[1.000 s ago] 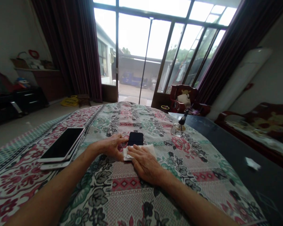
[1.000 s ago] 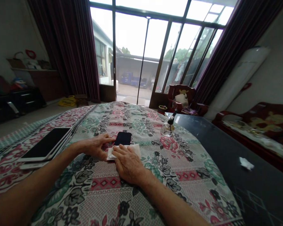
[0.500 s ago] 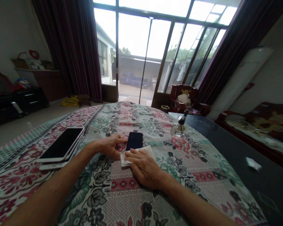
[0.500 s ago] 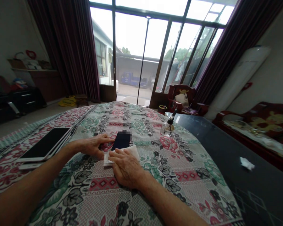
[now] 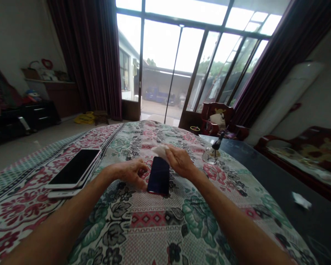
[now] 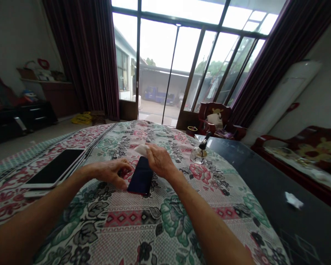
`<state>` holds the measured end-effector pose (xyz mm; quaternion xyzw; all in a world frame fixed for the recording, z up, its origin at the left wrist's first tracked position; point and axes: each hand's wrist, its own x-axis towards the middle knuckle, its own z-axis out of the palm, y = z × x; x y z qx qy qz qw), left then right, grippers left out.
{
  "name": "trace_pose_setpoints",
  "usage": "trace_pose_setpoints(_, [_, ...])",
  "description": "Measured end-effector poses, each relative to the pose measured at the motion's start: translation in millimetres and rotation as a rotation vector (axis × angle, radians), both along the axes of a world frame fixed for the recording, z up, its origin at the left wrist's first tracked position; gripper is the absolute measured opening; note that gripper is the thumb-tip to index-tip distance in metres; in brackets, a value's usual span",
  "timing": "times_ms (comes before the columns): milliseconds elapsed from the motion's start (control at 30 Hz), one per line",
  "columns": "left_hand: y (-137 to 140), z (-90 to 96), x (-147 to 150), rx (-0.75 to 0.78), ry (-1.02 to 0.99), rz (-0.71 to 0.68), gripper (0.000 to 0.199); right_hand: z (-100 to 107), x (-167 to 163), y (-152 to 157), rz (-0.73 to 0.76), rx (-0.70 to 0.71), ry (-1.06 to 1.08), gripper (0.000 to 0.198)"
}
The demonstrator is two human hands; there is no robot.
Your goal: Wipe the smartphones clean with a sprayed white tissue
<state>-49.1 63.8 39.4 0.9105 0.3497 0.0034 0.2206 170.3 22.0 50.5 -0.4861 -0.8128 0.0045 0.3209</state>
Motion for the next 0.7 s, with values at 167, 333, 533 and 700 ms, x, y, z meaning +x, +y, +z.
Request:
trace_pose_setpoints(167, [-13.2, -5.3, 13.0, 0.104, 0.084, 0.049, 0.060, -15.2, -2.2, 27.2, -0.188, 0.101, -0.209, 0.031])
trace_pose_setpoints(333, [-5.8, -13.4, 7.8, 0.135, 0.031, -0.026, 0.041, -37.6, -1.2, 33.3, -0.159, 0.013, -0.240, 0.031])
trace_pose_setpoints(533, [9.5, -15.9, -6.3, 0.140, -0.073, 0.008, 0.036, -48.7, 5.4, 31.0, -0.186, 0.026, -0.255, 0.030])
trace_pose_setpoints(700, [-2.2, -20.4, 3.2, 0.136, -0.041, 0.099, 0.053, -45.1, 13.1, 24.9, -0.322, 0.106, -0.232, 0.030])
